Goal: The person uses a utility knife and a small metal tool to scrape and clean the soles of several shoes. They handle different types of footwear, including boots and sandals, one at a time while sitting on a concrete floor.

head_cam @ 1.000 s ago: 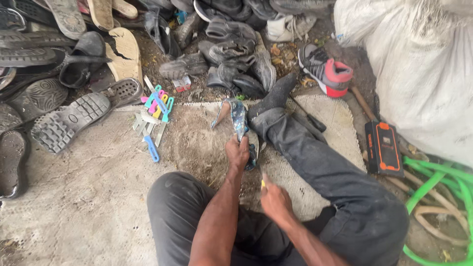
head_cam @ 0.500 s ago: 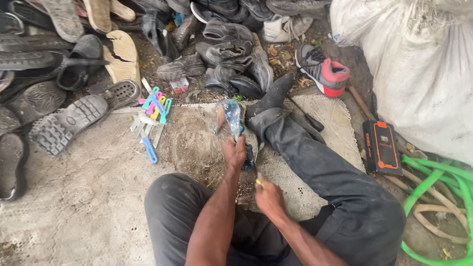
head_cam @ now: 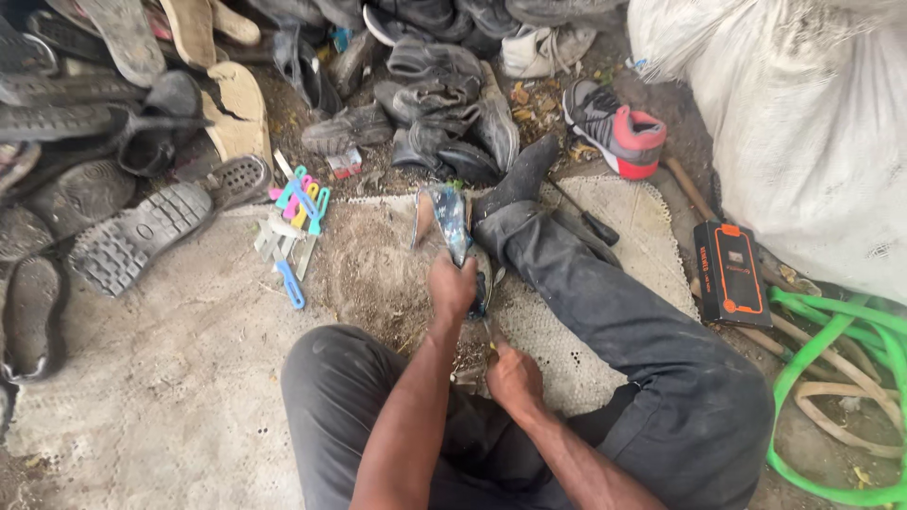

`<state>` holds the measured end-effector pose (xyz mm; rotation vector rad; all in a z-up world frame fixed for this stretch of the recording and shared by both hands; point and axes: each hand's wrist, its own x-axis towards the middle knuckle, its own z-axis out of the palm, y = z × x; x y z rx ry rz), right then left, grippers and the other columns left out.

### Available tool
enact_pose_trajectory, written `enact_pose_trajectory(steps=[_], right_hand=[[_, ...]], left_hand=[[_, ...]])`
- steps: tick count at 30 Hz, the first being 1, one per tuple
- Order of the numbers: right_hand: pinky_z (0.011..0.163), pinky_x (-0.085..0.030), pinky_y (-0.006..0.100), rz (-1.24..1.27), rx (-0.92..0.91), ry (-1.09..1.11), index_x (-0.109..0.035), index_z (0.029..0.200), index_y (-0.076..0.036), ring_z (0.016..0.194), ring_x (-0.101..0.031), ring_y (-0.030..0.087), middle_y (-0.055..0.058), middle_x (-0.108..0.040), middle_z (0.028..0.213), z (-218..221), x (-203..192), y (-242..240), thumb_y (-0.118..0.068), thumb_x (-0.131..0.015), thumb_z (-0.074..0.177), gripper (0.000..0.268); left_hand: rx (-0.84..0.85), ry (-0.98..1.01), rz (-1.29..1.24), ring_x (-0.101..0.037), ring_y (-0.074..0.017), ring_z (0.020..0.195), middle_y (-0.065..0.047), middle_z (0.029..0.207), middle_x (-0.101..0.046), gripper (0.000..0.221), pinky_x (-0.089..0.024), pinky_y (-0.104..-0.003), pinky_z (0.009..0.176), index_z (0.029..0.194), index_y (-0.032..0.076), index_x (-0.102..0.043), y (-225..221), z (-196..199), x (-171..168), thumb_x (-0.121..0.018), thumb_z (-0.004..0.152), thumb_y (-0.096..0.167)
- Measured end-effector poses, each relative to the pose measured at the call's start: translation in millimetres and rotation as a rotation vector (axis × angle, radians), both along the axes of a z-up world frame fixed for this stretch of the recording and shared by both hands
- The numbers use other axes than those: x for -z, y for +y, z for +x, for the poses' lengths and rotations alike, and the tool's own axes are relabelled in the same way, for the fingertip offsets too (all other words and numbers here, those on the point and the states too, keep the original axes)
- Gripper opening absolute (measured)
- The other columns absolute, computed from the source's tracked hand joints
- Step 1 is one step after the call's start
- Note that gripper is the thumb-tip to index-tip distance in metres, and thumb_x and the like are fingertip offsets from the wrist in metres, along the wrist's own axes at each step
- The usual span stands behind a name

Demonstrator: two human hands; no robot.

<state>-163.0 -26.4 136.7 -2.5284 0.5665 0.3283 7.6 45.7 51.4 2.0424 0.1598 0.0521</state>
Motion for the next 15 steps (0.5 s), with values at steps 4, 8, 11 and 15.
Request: enact_pose_trajectory(steps=[4,8,11,15], right_hand=[[0.071,-0.055,0.055,-0.11,-0.166,-0.07,-0.052,0.147,-0.011,0.079,-0.072,0.042,0.021,-0.074,0.085,-4.4,-6.5,-8.6,-0.007,-0.048,0.088,0.059],[0.071,-0.056,0.054,-0.082,-0.173,0.013,-0.047,0.15,-0.008,0.078,-0.073,0.042,0.023,-0.073,0.085,-13.4,-0.4,-9.0,-0.009,-0.047,0.094,0.056],[0.074,-0.055,0.054,-0.054,-0.162,0.006,-0.048,0.15,-0.008,0.081,-0.073,0.042,0.024,-0.074,0.086,-5.5,0.7,-12.5,-0.008,-0.052,0.089,0.061],[0.078,-0.055,0.053,0.079,0.008,0.067,-0.049,0.15,-0.02,0.085,-0.072,0.042,0.024,-0.073,0.087,-7.5,4.1,-13.7,-0.017,-0.056,0.09,0.06]], left_hand=[[0.041,-0.216,0.586,-0.06,-0.03,0.109,-0.028,0.144,-0.057,0.079,-0.045,-0.045,0.092,0.142,0.0,-0.055,11.6,-0.3,-60.7,-0.069,0.066,0.019],[0.892,-0.135,0.777,-0.062,-0.0235,0.119,-0.009,0.122,-0.069,0.031,-0.024,-0.056,0.123,0.114,0.015,-0.069,14.6,-0.4,-95.4,-0.04,0.104,0.013],[1.309,0.001,1.235,-0.062,-0.0175,0.119,-0.005,0.108,-0.072,0.032,-0.003,-0.056,0.131,0.111,0.013,-0.071,21.7,2.1,-132.7,-0.042,0.098,0.012],[1.345,-0.184,1.24,-0.057,-0.0243,0.12,-0.009,0.108,-0.065,0.031,-0.002,-0.061,0.119,0.108,0.014,-0.068,31.8,-17.1,-137.2,-0.054,0.08,0.014]])
